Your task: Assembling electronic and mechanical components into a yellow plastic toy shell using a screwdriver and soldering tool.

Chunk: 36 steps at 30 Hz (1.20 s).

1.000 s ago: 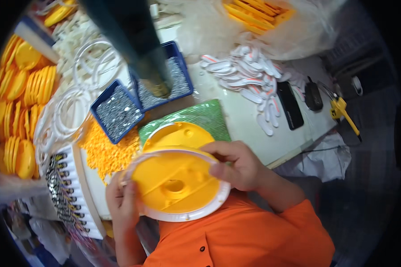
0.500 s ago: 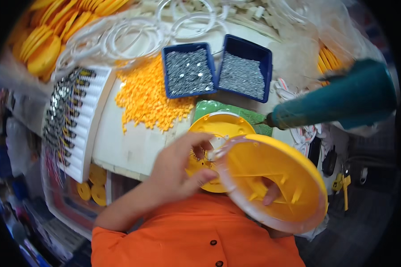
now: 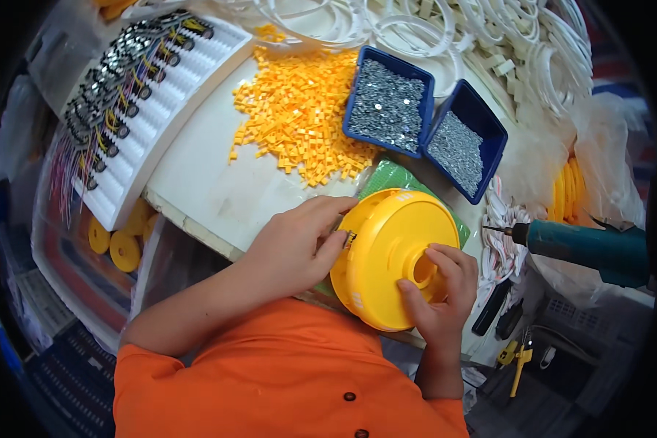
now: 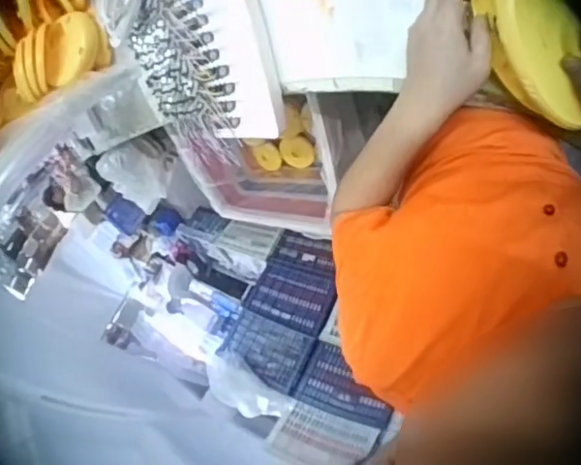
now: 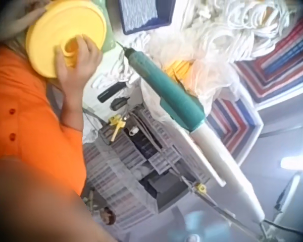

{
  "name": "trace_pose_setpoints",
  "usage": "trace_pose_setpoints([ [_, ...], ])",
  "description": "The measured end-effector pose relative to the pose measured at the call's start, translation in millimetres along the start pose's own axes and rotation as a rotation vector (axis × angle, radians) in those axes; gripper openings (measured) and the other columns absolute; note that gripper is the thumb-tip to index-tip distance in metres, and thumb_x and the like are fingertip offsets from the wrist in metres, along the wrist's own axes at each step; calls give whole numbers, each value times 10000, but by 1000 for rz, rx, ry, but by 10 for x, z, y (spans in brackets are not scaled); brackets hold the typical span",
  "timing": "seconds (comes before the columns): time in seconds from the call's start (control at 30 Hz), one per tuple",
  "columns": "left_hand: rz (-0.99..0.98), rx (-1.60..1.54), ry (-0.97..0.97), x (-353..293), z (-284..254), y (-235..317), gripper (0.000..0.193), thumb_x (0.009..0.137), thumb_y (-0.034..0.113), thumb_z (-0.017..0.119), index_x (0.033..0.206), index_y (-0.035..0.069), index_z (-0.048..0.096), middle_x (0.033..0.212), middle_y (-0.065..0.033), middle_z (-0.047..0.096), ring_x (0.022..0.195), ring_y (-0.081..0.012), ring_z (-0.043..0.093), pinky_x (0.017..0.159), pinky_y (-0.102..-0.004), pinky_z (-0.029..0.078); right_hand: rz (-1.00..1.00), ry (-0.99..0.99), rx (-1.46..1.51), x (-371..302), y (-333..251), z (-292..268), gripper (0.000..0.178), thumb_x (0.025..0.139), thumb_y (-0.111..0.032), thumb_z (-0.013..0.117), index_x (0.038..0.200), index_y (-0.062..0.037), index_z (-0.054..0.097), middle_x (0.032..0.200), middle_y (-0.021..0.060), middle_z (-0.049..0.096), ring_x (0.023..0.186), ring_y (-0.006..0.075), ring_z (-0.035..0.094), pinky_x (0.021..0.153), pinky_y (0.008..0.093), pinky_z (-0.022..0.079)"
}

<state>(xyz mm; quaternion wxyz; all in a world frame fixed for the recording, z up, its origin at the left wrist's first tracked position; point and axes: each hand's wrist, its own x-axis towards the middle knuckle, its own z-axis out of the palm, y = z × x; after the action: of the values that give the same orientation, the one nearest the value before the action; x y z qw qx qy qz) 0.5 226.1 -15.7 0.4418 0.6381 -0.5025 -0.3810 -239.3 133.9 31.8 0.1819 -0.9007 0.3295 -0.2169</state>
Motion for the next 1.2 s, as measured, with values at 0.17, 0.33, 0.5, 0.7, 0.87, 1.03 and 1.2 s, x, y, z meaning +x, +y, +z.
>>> trace_pose_setpoints([
  [0.17,-95,-118,-121,56,-100,3,415,916,36,567,1329,5,597,991,-157,692,748,-198,678,693,-299,535,-26,-68,-8,79,-53,24,498,664,-147,851,1127,-56,689,1103,138,648,997,311,590,873,409,485],
  [0.33,-15,-99,-91,47,-77,-61,416,915,27,543,1326,-4,598,996,-185,693,776,-242,685,723,-321,536,-49,-128,-103,145,-107,-6,467,666,-152,865,1105,-71,728,1091,131,644,961,296,570,803,389,487],
  [0.5,-18,-28,-95,67,-92,-24,394,899,81,534,1276,-6,609,1098,-237,687,988,-407,664,888,-459,535,-92,-156,-155,131,-81,48,469,654,-122,867,1103,-81,734,1082,130,640,918,280,561,758,377,478],
  [0.7,-100,30,-153,87,24,182,411,943,156,628,1312,-14,563,1075,-188,666,912,-276,687,804,-355,537,-139,17,-128,-86,98,233,417,689,-243,840,1074,-126,731,1090,93,626,870,242,547,751,391,423],
  [0.87,-117,-282,-109,-77,332,226,550,956,148,661,1398,6,366,1247,-202,589,1161,-248,617,975,-338,492,-311,144,-128,-327,165,177,467,789,-394,741,1158,-115,680,1118,103,610,915,265,545,789,411,425],
  [1.03,-16,-513,-99,-298,408,63,574,915,48,687,1395,11,375,1321,-162,545,1220,-200,561,1027,-352,470,149,497,218,-415,260,249,774,947,-601,549,1415,9,467,1322,177,578,1158,259,565,972,406,456],
  [1.2,207,-319,-148,-220,278,106,693,819,138,789,1421,19,466,1233,-194,659,1115,-266,681,955,-357,534,528,224,711,-344,150,-89,973,894,-817,450,1117,103,672,1056,156,707,987,220,670,892,334,517],
])
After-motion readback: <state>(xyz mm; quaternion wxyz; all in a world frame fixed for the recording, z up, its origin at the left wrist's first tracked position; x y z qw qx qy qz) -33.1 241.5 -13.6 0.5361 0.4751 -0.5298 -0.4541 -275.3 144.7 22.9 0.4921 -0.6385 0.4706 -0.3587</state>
